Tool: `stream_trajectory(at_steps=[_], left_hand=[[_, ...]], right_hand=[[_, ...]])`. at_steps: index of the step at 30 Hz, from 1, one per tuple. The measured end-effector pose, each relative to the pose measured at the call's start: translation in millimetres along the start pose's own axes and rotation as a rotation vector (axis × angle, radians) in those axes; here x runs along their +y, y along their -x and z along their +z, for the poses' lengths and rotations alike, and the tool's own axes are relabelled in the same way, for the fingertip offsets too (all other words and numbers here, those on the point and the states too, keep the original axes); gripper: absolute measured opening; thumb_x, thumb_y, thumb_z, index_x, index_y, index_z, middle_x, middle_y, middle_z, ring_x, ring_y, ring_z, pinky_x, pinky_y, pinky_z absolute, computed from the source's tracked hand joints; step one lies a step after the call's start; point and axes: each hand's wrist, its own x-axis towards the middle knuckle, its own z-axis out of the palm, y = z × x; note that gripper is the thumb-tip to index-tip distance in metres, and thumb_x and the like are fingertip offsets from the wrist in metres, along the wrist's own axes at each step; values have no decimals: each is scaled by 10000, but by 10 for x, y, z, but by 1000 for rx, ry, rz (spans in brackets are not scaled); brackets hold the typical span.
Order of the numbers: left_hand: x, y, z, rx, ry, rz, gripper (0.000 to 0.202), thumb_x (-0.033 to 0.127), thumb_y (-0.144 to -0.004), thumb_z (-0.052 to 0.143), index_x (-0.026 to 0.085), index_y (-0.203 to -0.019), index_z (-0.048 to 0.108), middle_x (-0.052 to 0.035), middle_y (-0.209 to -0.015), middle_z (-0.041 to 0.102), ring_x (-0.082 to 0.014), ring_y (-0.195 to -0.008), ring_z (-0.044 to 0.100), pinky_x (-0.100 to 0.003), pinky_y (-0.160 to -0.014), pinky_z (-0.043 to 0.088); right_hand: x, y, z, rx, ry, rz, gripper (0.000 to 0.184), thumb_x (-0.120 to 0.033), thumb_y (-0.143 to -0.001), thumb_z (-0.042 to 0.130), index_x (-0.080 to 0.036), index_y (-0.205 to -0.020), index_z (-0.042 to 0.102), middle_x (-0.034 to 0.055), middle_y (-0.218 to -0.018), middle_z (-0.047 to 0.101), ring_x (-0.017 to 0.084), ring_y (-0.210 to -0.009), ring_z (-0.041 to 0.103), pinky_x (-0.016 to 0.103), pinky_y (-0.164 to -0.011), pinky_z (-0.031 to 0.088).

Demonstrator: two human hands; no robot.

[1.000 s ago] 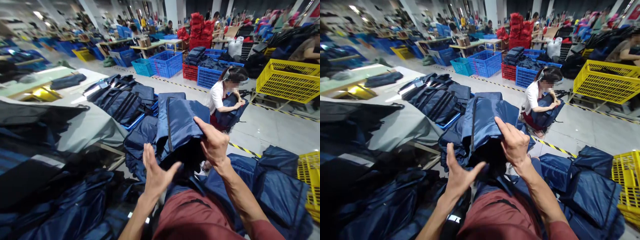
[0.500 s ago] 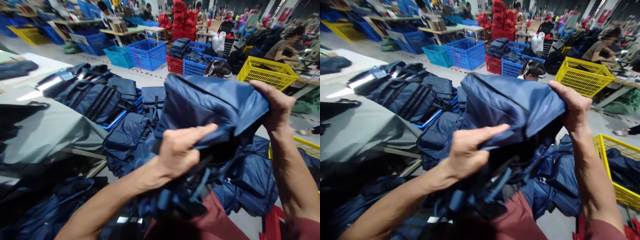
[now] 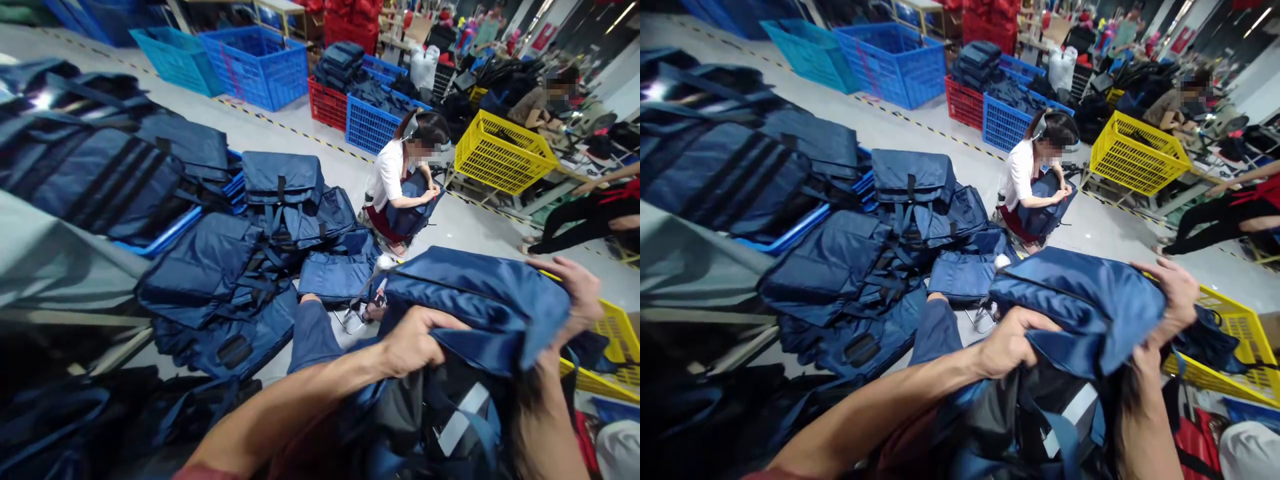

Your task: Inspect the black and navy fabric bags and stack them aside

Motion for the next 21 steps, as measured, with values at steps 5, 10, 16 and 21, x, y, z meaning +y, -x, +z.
stream_trajectory(at_steps=[5, 10, 16, 21], left_hand=[[159, 312, -1010, 650, 39, 86, 672, 163, -390, 539, 204, -1004, 809, -12, -881, 775, -159, -707, 621, -215, -553, 449], [336, 528, -1687, 915, -299, 184, 738, 170, -465, 548, 210, -1181, 719, 55, -699, 635, -121, -544, 510, -201, -489, 365], [231, 85, -2108, 1121, -806, 193, 692, 141, -653, 539, 238, -1328, 656, -41, -1081, 799, -245, -1045, 770, -330, -941, 591], [-240, -194, -2622, 1098, -1043, -114, 731, 133, -788, 542, 239, -1510, 592, -107, -1318, 776, -317, -1254, 735, -408, -1073, 555]], right_hand=[[-497, -375, 1539, -264, -160, -25, 184, -205, -972, 678, -280, -928, 840, 41, -833, 784, 327, -1172, 701, 557, -1145, 481], [-423, -680, 2734, -537, -314, 75, 137, -214, -911, 686, -227, -859, 811, 72, -1099, 760, 285, -1224, 627, 455, -1129, 478], [75, -488, 3212, -817, -369, 75, 232, -128, -793, 614, -175, -880, 824, 78, -980, 763, 228, -1022, 655, 326, -930, 489], [281, 48, 3829, -1012, -394, 227, 336, -27, -667, 537, -170, -839, 788, 55, -884, 764, 201, -931, 661, 277, -874, 453]])
